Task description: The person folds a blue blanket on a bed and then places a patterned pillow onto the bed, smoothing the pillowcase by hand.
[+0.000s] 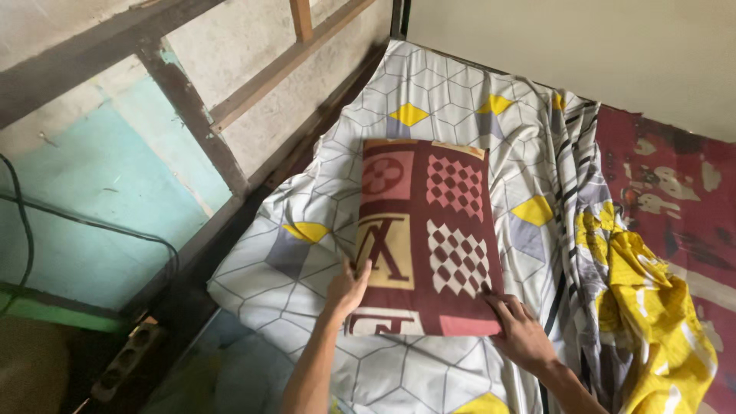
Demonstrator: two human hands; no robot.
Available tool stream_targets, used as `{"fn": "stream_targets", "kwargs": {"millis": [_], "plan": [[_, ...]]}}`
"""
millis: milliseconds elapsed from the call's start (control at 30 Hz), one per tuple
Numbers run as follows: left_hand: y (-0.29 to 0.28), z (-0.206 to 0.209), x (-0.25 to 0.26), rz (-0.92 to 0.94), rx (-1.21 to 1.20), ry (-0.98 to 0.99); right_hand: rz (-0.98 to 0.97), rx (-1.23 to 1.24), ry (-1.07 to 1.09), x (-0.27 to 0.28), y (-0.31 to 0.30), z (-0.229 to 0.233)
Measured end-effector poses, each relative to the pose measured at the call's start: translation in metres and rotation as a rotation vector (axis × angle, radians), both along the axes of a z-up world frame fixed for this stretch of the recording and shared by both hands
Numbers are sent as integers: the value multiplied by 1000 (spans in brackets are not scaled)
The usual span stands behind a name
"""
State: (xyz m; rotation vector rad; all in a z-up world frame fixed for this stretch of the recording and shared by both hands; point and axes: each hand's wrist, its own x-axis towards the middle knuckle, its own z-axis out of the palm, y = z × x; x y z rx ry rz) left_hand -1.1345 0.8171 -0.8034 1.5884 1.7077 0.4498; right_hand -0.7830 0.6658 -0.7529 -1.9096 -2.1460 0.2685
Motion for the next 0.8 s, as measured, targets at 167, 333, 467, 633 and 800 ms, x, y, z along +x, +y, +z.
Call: {"fn": "stream_targets", "kwargs": {"millis": [167,333,467,633,800], "plan": [[26,-22,-46,-116,57,117,38,-134,-82,-19,1,-4],[64,95,-56,172,837,-29,38,-426,-90,-18,22,27],[68,141,-47,306,1013,-24,50,-440,-50,-18,24,26],[65,82,7,440,637,-117,51,-419,-78,-13,37,10],[13,2,97,53,281,143,81,-399,-22,-1,60,-9]]}}
